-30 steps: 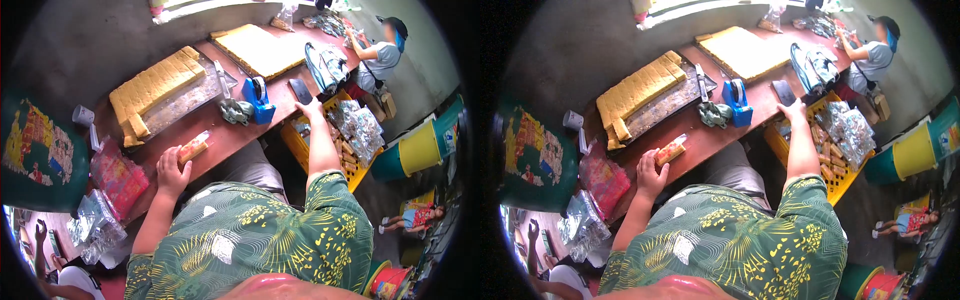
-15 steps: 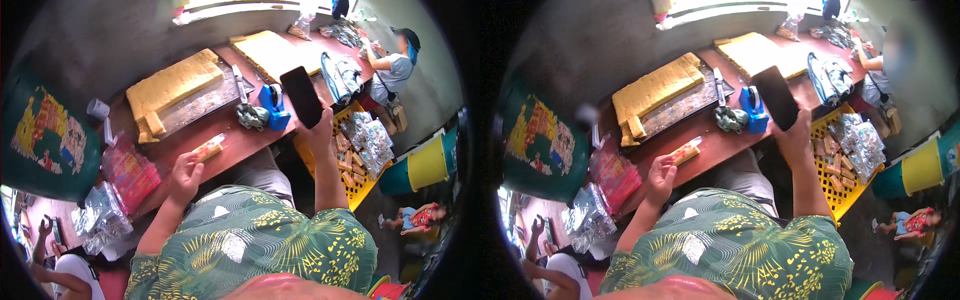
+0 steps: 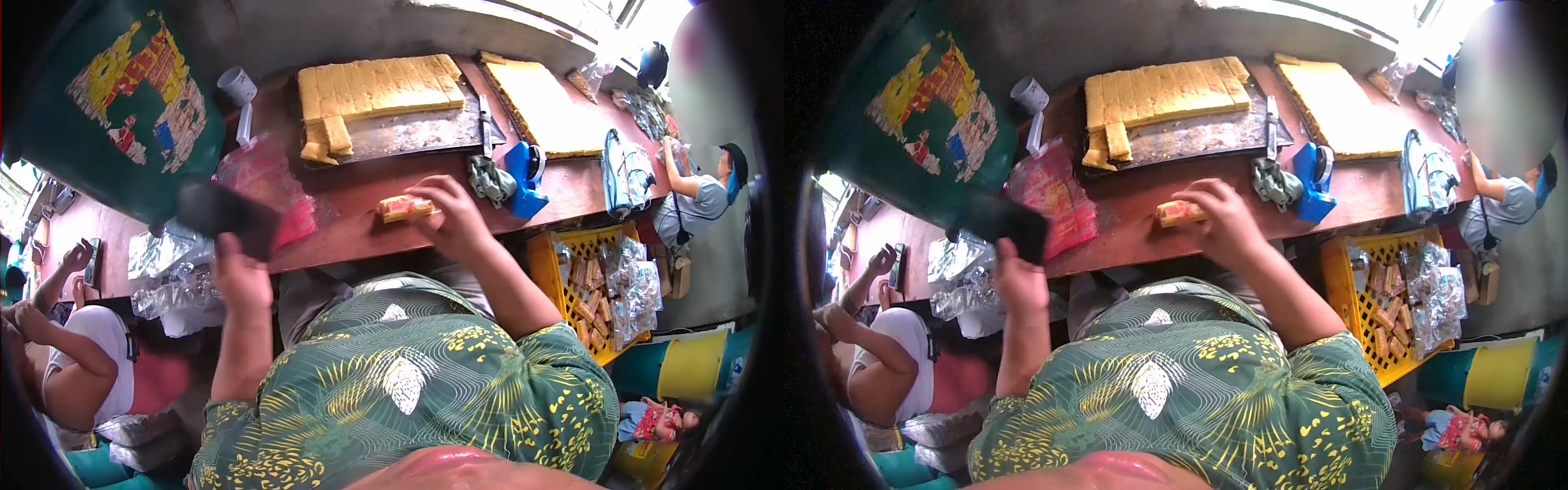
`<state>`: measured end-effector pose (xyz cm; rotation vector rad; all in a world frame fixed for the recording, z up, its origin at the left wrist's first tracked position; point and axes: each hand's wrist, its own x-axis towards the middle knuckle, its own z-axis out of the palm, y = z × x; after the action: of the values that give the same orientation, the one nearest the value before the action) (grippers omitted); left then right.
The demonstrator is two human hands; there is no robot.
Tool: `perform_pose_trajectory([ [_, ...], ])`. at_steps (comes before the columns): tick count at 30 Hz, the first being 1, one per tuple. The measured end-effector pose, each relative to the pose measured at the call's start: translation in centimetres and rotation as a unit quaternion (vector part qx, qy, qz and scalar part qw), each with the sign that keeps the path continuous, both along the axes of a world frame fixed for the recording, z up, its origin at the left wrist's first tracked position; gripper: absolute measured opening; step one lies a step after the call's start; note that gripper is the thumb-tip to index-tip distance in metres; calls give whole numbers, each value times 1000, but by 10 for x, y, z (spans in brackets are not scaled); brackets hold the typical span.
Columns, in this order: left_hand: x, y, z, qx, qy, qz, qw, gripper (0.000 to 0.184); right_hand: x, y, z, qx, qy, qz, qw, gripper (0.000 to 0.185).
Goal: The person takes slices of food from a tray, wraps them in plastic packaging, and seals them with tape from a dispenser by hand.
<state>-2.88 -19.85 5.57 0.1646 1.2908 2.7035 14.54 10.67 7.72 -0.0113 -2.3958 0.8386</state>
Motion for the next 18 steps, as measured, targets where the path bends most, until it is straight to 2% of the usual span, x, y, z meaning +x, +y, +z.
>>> perform_pose_trajectory([
  [2, -25, -37, 20, 3, 31, 85, 996, 35, 2, 24, -17, -2, -9, -62, 998, 30],
  [4, -79, -103, 0, -46, 8, 153, 987, 45, 2, 40, -33, 20, -27, -70, 997, 29],
  [6, -125, -160, -5, -31, 51, 165, 984, 41, 1, 43, -43, 52, -46, -61, 996, 30],
  [9, -193, -235, -12, 7, 43, 176, 983, 30, -1, 40, -55, 56, -79, -72, 993, 31],
  [12, -250, -288, -7, 14, 47, 186, 981, 24, -7, 40, -51, 116, -38, -90, 988, 29],
  [14, -272, -311, 2, 35, 53, 163, 985, 23, -10, 45, -56, 129, -65, -92, 985, 27],
  [15, -275, -313, 9, 21, 50, 201, 978, 28, -9, 49, -57, 129, -88, -90, 984, 26],
  [18, -319, -367, 1, 17, 69, 138, 988, 36, -9, 53, -59, 121, -118, -89, 982, 25],
])
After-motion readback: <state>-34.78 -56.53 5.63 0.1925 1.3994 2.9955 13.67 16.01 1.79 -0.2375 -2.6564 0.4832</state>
